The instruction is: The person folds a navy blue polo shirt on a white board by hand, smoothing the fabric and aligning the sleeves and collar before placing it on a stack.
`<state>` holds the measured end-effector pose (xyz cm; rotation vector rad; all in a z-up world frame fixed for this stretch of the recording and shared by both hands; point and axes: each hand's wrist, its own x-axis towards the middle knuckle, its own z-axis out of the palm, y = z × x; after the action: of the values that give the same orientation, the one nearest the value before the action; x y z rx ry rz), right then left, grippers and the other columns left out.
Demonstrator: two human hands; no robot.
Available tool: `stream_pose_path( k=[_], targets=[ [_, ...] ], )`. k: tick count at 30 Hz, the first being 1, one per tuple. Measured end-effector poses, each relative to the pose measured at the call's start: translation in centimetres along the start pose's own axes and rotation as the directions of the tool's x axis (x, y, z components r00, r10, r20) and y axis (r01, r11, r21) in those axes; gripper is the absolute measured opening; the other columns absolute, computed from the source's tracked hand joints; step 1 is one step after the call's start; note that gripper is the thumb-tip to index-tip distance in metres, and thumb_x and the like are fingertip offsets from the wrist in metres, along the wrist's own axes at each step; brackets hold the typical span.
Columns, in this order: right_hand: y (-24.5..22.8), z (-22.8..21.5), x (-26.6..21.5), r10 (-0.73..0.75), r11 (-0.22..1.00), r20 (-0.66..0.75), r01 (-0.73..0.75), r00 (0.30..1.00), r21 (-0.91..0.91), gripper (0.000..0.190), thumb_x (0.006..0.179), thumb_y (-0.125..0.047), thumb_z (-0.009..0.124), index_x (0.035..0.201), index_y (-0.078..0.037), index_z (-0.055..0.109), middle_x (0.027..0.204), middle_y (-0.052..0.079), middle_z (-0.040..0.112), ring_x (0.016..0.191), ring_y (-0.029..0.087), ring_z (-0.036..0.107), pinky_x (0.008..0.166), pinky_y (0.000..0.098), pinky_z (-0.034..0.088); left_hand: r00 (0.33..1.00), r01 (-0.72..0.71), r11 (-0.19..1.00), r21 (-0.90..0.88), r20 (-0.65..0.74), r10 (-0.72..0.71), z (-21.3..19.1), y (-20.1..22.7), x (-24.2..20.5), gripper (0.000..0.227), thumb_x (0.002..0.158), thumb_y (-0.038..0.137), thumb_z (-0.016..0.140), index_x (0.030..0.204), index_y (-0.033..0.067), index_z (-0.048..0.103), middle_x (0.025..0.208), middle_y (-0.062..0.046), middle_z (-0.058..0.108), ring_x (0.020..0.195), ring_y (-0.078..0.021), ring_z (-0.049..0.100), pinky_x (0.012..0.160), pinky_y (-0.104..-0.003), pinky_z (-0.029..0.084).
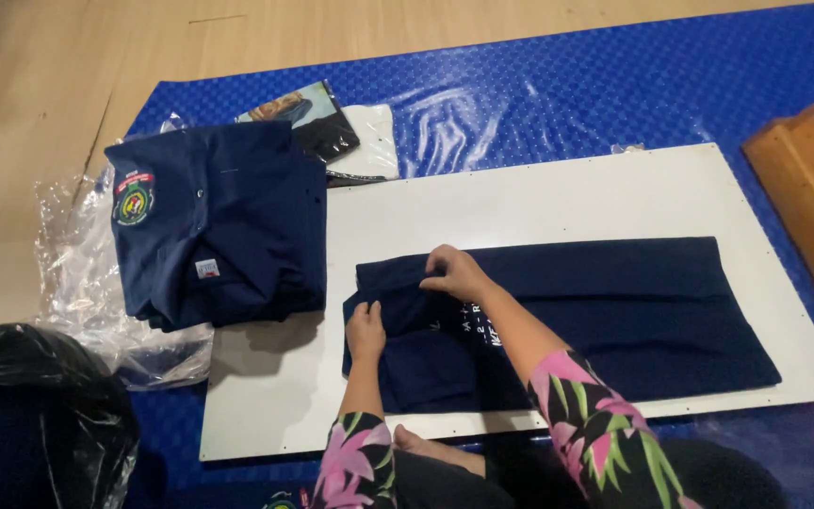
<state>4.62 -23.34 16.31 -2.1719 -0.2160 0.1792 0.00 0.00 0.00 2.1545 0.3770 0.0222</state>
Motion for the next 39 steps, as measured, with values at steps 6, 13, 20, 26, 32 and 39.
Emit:
stream_pose_path(
  k=[6,13,20,26,32,39],
  targets=[
    [5.0,3.4,-1.8,0.424,0.904,-0.08,-0.416,0.902,0.102,0.03,0.089,-0.043,0.078,0.096,-0.013,0.077,0.098,0.008,0.077,0.103,0.03,0.071,0.089,0.0445,0.056,0.996,0.038,0.958,-0.284,-0.069,-0.06,-0.2,-2.6,1.4,0.035,0.101,0.036,0.065,0.114,0.0043,0.074,0.099,-0.02,0.075,0.104,-0.0366,0.07,0.092,-0.05,0.052],
    [4.3,4.7,-2.1,0.455,0.89,-0.129,-0.442,0.881,0.116,0.056,0.093,-0.054,0.07,0.127,-0.01,0.069,0.127,0.017,0.07,0.123,0.032,0.065,0.1,0.0455,0.054,1.0,0.031,0.985,-0.173,0.009,-0.029,-0.8,1.7,0.6,0.036,0.109,0.037,0.049,0.124,0.009,0.065,0.113,-0.019,0.074,0.111,-0.0379,0.069,0.094,-0.05,0.055],
    [3.8,5.1,-2.8,0.463,0.886,-0.084,-0.463,0.882,0.023,0.038,0.099,-0.037,0.064,0.128,-0.013,0.061,0.13,0.019,0.068,0.127,0.034,0.062,0.103,0.0475,0.054,0.994,0.1,0.995,0.016,0.048,-0.1,0.3,1.3,0.7,0.038,0.109,0.039,0.049,0.127,0.0072,0.062,0.117,-0.021,0.073,0.112,-0.0367,0.07,0.093,-0.048,0.058],
    [-0.9,2.7,-3.3,0.297,0.955,0.046,-0.297,0.954,-0.021,0.034,0.098,-0.016,0.059,0.132,-0.012,0.059,0.133,0.022,0.066,0.131,0.041,0.058,0.109,0.0519,0.049,0.996,0.077,0.995,0.062,0.049,-0.08,0.1,2.0,0.9,0.035,0.109,0.037,0.048,0.124,0.0076,0.061,0.111,-0.022,0.075,0.107,-0.0376,0.071,0.089,-0.049,0.059],
    [-0.9,1.1,-3.0,0.306,0.908,0.132,-0.248,0.943,-0.338,0.027,0.091,-0.029,0.07,0.106,-0.007,0.074,0.109,0.019,0.075,0.111,0.037,0.07,0.094,0.0473,0.057,0.998,0.04,0.997,0.068,0.04,-0.043,0.4,1.6,1.2,0.033,0.109,0.035,0.048,0.12,0.0074,0.062,0.106,-0.022,0.075,0.104,-0.0382,0.072,0.086,-0.048,0.06],
    [-0.3,1.6,-3.2,0.281,0.96,0.087,-0.279,0.956,-0.031,0.023,0.088,-0.025,0.073,0.094,-0.005,0.063,0.089,0.021,0.07,0.093,0.038,0.07,0.078,0.0462,0.055,0.996,0.056,0.998,0.037,0.06,-0.058,0.1,1.7,0.9,0.029,0.108,0.037,0.049,0.113,0.0119,0.064,0.102,-0.02,0.076,0.102,-0.039,0.072,0.085,-0.051,0.059]
  ],
)
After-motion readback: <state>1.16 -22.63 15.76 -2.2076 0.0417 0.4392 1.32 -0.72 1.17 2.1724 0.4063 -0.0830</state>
